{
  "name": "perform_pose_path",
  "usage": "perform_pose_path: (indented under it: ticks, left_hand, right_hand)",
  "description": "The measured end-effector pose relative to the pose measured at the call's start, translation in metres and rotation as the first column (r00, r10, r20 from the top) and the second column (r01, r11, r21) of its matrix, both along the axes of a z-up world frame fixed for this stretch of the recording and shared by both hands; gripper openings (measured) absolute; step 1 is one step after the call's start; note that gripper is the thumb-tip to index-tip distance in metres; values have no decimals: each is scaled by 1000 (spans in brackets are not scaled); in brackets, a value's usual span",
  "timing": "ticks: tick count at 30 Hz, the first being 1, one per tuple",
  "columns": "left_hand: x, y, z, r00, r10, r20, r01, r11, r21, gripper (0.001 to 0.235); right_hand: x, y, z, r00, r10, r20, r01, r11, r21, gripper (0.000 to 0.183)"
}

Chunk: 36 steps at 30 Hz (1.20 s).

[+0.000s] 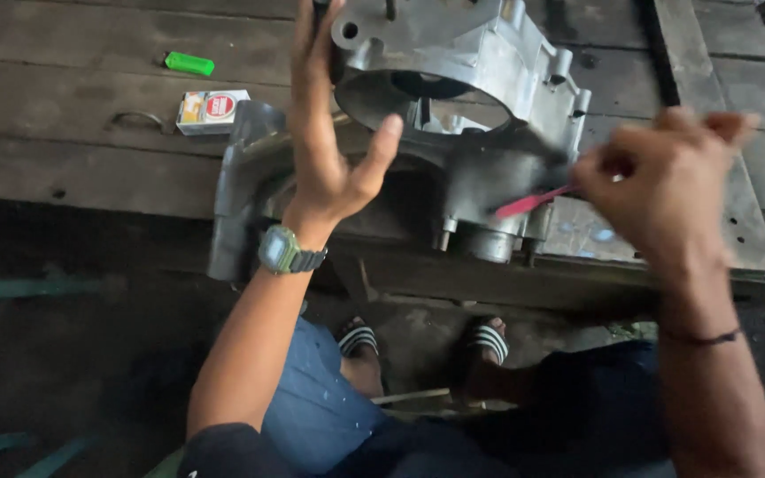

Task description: Cleaning a motorcycle engine casing using a toothbrush at a workbench

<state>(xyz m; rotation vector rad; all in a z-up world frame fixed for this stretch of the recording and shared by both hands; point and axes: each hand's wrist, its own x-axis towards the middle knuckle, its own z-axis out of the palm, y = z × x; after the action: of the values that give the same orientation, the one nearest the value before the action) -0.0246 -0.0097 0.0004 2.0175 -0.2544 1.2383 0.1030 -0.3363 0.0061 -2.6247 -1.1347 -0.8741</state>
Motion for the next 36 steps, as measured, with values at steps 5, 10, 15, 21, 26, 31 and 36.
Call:
perform_pose_path:
  ticks: [5,10,15,21,26,31,36]
  left_hand:
    - [3,-5,-3,989,-134,65,147,941,-304,84]
    - [10,-3,-9,969,-220,112,245,907,-343,83]
    - [11,1,-5,979,-196,53,203,944,-258,78]
    - [14,-3,8,998,-29,-60,17,982,-189,51]
    - [23,-4,-5,998,-12,-67,0,984,-177,90]
    - [18,-5,-9,991,51,-121,-70,985,-156,102]
    - [16,-15,1,965,130,-226,-175,965,-193,103]
  right_hand:
    - [16,-2,-6,996,40,83,-40,999,1,29]
    - [2,3,-3,994,37,99,-36,999,-7,20]
    - [31,-25,-16,991,-41,124,35,998,47,27]
    - [22,-11,-10,997,34,74,-37,999,37,25]
    - [4,-4,7,990,-34,134,33,999,11,33]
    - [11,-14,0,978,-58,202,65,997,-30,30]
    - [-21,18,14,995,66,78,-64,998,-25,44]
